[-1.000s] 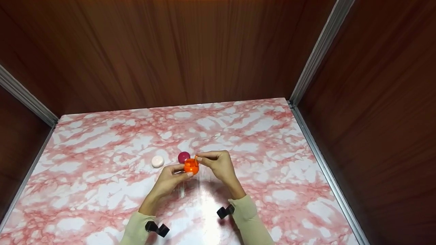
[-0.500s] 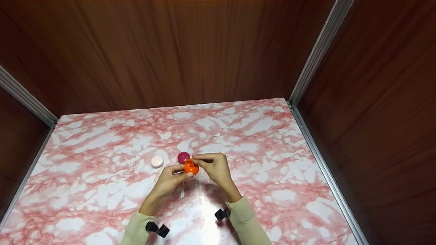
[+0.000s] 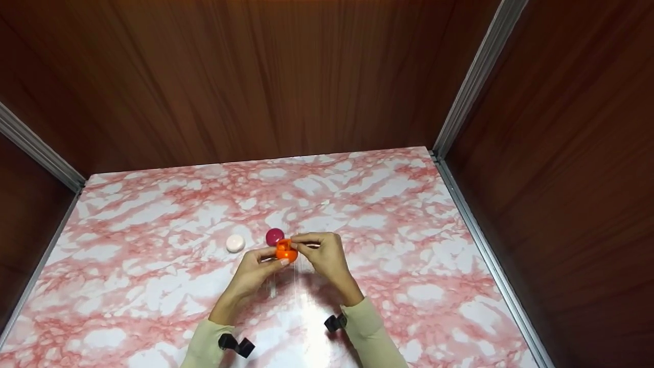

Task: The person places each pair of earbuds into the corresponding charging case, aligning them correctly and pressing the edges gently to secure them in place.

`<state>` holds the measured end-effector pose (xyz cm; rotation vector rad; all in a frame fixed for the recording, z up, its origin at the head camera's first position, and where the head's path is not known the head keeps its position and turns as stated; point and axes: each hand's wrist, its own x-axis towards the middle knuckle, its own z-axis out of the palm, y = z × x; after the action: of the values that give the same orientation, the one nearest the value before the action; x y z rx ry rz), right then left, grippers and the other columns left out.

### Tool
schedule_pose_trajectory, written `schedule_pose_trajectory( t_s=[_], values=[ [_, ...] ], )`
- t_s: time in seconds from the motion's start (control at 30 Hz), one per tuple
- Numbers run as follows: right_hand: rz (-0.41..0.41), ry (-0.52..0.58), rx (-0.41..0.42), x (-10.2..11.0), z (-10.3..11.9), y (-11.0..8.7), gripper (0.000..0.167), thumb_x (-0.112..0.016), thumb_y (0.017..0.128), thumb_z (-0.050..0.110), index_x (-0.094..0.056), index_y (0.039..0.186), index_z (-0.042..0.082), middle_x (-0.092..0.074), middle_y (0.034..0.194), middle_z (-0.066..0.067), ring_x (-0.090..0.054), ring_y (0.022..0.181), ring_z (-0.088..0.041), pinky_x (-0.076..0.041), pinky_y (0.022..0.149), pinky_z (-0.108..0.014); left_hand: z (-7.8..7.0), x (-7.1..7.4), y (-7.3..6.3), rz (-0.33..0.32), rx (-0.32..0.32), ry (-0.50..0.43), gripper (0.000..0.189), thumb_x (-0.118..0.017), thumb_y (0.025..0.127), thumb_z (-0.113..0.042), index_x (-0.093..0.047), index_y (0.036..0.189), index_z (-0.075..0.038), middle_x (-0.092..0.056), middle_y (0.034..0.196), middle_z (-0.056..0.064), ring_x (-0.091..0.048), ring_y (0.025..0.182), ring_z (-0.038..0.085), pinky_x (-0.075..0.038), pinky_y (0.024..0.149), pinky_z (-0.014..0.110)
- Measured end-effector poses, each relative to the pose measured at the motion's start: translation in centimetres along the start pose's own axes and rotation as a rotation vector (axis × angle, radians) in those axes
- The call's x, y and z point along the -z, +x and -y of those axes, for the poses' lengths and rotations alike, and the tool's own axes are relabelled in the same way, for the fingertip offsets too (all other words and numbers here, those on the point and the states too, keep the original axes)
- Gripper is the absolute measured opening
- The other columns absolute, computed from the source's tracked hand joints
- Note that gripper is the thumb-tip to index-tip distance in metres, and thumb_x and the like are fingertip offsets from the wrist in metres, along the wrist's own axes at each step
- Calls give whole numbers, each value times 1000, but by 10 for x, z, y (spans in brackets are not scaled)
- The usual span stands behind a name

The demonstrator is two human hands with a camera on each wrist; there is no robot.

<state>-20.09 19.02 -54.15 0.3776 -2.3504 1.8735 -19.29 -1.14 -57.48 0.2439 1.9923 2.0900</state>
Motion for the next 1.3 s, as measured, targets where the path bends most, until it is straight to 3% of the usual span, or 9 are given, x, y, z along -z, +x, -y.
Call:
schedule_pose_trajectory(
  t_s=[0.17,0.37,0.57,0.77,0.9,1.1,1.3],
  values=[
    [19,-42,65,2,-2,0,12,-82,89,6,-84,100,3,-81,104,-18,-80,97,-27,-64,84,-24,0,0,1,0,4,3,35,-77,93,-6,-71,123,11,-73,117,26,-75,99,20,-60,85,19],
    [34,-132,99,4,-4,-2,13,-82,88,5,-85,101,8,-82,104,-11,-79,100,-29,-62,91,-23,0,1,0,1,13,8,36,-77,93,-6,-71,124,10,-73,119,26,-76,103,24,-61,88,21],
    [35,-106,104,4,-5,-2,14,-82,88,2,-85,101,7,-82,105,-12,-79,100,-24,-62,92,-24,1,1,-1,9,9,10,36,-77,94,-6,-70,125,11,-72,120,26,-76,103,25,-62,89,24],
    [12,16,47,5,-5,-3,13,-81,91,4,-83,103,3,-81,106,-18,-77,95,-11,-62,85,-22,1,1,-1,14,12,-15,34,-77,94,-7,-71,122,12,-73,119,25,-77,102,25,-63,89,28],
    [6,64,0,3,-6,-3,18,-77,95,7,-80,109,-2,-79,109,-24,-76,91,-12,-63,80,-23,0,0,0,-3,24,-16,34,-77,93,-6,-71,122,11,-74,115,22,-75,99,20,-62,86,23],
    [3,67,-128,-3,-9,-2,28,-71,101,17,-75,120,-4,-77,114,-25,-78,92,-20,-67,81,-34,-1,-2,-1,-11,44,-35,35,-78,92,-5,-71,122,11,-73,115,21,-75,98,19,-62,85,23],
    [64,107,-234,-12,-12,1,37,-60,108,24,-70,128,-6,-78,114,-24,-77,90,-15,-67,82,-35,-2,-2,0,-1,31,-29,36,-77,92,-6,-71,123,11,-72,118,23,-74,100,19,-61,86,22]
  ],
)
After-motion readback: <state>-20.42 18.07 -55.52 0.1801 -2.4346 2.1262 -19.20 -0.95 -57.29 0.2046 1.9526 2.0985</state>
